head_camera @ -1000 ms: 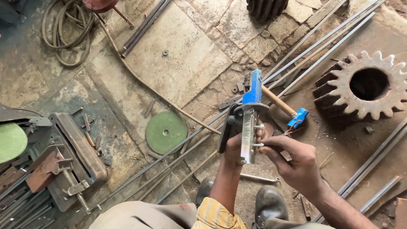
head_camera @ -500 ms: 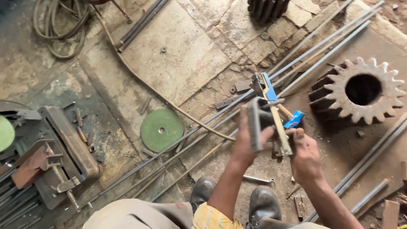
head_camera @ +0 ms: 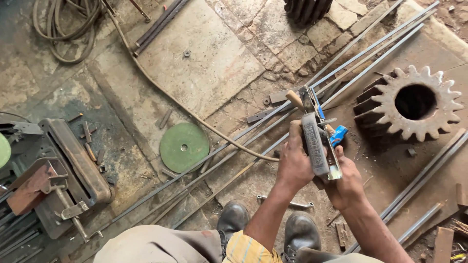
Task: The person twists copper wire around a wooden rod and then assembles a metal clamp by fitting a spring and bolt. They use a wrench to tighten the bolt and a hammer to adjust the tool before using it to bend a metal rod.
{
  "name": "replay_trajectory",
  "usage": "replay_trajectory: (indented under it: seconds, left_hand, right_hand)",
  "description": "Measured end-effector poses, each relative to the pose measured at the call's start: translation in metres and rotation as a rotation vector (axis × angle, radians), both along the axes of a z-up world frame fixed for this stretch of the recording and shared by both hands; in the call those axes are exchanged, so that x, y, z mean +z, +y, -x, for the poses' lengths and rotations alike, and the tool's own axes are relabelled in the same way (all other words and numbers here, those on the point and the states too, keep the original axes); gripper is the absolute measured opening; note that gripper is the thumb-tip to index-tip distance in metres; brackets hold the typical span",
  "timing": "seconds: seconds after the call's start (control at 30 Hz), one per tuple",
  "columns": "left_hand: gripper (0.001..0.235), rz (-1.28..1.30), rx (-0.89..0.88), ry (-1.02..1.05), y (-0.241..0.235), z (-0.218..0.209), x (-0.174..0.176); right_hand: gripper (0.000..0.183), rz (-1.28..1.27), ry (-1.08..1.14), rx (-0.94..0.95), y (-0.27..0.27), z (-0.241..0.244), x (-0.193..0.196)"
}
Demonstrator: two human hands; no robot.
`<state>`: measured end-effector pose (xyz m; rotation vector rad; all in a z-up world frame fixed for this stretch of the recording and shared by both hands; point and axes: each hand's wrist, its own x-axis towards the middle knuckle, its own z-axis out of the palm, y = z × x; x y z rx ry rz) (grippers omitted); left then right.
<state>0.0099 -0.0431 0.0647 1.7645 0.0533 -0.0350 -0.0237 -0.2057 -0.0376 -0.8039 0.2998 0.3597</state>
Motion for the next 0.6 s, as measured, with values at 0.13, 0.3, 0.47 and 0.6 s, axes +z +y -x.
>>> replay_trajectory:
  seconds: [0.13,0.3,0.47,0.6]
  left_hand:
    - [0.046,-0.022,-0.026,0.025,-0.001,-0.001,-0.007]
    - [0.045,-0.217,-0.034,-0.073,-0.003,-0.003,-0.019]
    - [0.046,-0.355,-0.054,-0.202,-0.005,-0.005,-0.043]
    - [0.049,-0.427,-0.065,-0.33,-0.006,-0.006,-0.058]
  right_hand:
    - [0.074,0.273,0.105,-0.03,0.01,-0.011,0.043]
    - [0.085,0.277,-0.017,0.133,-0.014,-0.023,0.045]
    - [0.086,0.27,0.036,0.233,-0.017,-0.033,0.047]
    - [0.086,0.256,-0.038,0.403,-0.024,-0.041,0.045]
